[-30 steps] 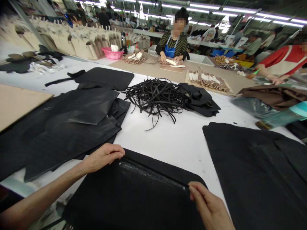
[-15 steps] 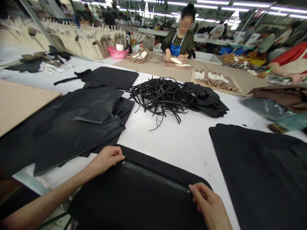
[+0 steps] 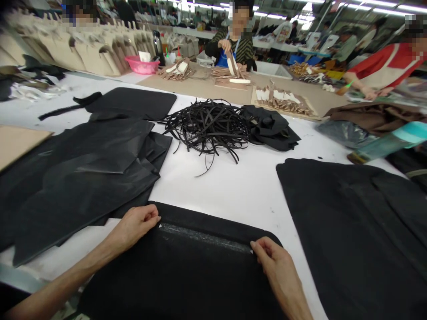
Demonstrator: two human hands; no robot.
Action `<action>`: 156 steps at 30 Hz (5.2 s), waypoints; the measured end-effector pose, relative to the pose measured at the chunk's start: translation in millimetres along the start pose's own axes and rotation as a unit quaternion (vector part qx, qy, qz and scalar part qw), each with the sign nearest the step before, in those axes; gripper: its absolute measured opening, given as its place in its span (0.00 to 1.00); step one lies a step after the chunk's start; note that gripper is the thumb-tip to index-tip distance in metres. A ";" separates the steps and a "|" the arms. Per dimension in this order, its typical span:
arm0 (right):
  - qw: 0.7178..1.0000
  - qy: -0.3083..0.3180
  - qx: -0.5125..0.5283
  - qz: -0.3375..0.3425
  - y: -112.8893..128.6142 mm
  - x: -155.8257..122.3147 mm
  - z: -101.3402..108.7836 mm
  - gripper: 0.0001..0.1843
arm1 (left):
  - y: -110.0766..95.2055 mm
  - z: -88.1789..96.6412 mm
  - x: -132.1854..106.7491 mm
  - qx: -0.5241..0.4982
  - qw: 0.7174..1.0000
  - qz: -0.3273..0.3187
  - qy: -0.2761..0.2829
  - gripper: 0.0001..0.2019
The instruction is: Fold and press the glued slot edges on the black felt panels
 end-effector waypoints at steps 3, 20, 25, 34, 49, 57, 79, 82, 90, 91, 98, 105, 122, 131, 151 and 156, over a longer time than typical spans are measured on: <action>1.000 -0.005 0.018 0.014 4.7 -2.2 1.1 0.19 | 0.1 -1.7 -0.3 0.013 1.000 -0.011 0.006 0.09; 0.994 -0.098 -0.023 0.030 8.3 -4.9 4.8 0.13 | -20.4 -17.3 -23.6 0.275 0.907 -0.302 -0.105 0.18; 0.991 -0.123 -0.044 0.031 16.0 -8.4 9.1 0.12 | -12.8 -29.8 -36.8 0.279 0.832 -0.452 -0.162 0.21; 0.985 -0.141 -0.085 0.047 20.3 -10.9 6.7 0.12 | -41.4 -35.3 -53.3 0.423 0.826 -0.361 -0.089 0.34; 0.913 -0.206 -0.301 0.185 27.3 -21.6 -1.6 0.08 | -58.7 -41.6 -59.4 0.460 0.826 -0.323 -0.040 0.30; 0.843 -0.257 -0.359 0.307 46.6 -39.2 -5.4 0.11 | -58.9 -40.9 -60.1 0.424 0.842 -0.331 -0.035 0.29; 0.791 -0.216 -0.344 0.457 72.5 -61.7 -53.0 0.20 | -37.7 -37.9 -49.1 0.354 0.880 -0.313 -0.041 0.37; 0.790 -0.222 -0.342 0.458 66.0 -60.0 -51.2 0.21 | -34.8 -34.3 -47.9 0.343 0.889 -0.300 -0.037 0.37; 0.794 -0.212 -0.334 0.462 59.0 -57.5 -47.1 0.23 | -9.3 -18.5 -49.0 0.350 0.889 -0.286 -0.077 0.34; 0.799 -0.213 -0.326 0.459 58.6 -56.9 -45.7 0.23 | -6.9 -16.3 -48.5 0.356 0.888 -0.280 -0.075 0.35; 0.842 -0.271 -0.233 0.404 60.3 -53.7 -21.7 0.21 | -14.1 -2.5 -45.4 0.383 0.884 -0.250 -0.100 0.32; 0.818 -0.184 -0.261 0.479 104.3 -67.9 -68.6 0.20 | -83.2 -52.3 -53.8 0.261 0.874 -0.410 -0.013 0.26; 0.851 -0.250 -0.380 0.264 23.4 -32.7 9.5 0.14 | -33.8 -28.2 -35.3 0.293 0.874 -0.374 -0.104 0.28; 0.906 -0.190 -0.194 0.325 90.4 -31.7 -10.8 0.14 | -77.2 -66.1 -94.5 0.129 0.827 -0.547 0.006 0.24; 0.759 -0.275 -0.263 0.528 147.2 -48.7 -33.3 0.09 | -84.3 -78.9 -105.7 0.044 0.900 -0.413 0.135 0.18; 0.732 -0.355 -0.262 0.519 156.1 -53.3 -1.0 0.11 | -87.2 -87.3 -103.4 0.090 0.891 -0.425 0.134 0.24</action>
Point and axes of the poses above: each hand's wrist, its own x-axis towards the middle knuckle, its own z-axis out of the back of the hand, y = z × x, the point moved 5 cm from there along x, towards the middle knuckle, and after that the axes turned 12 degrees about -y, right-handed, at the moved point
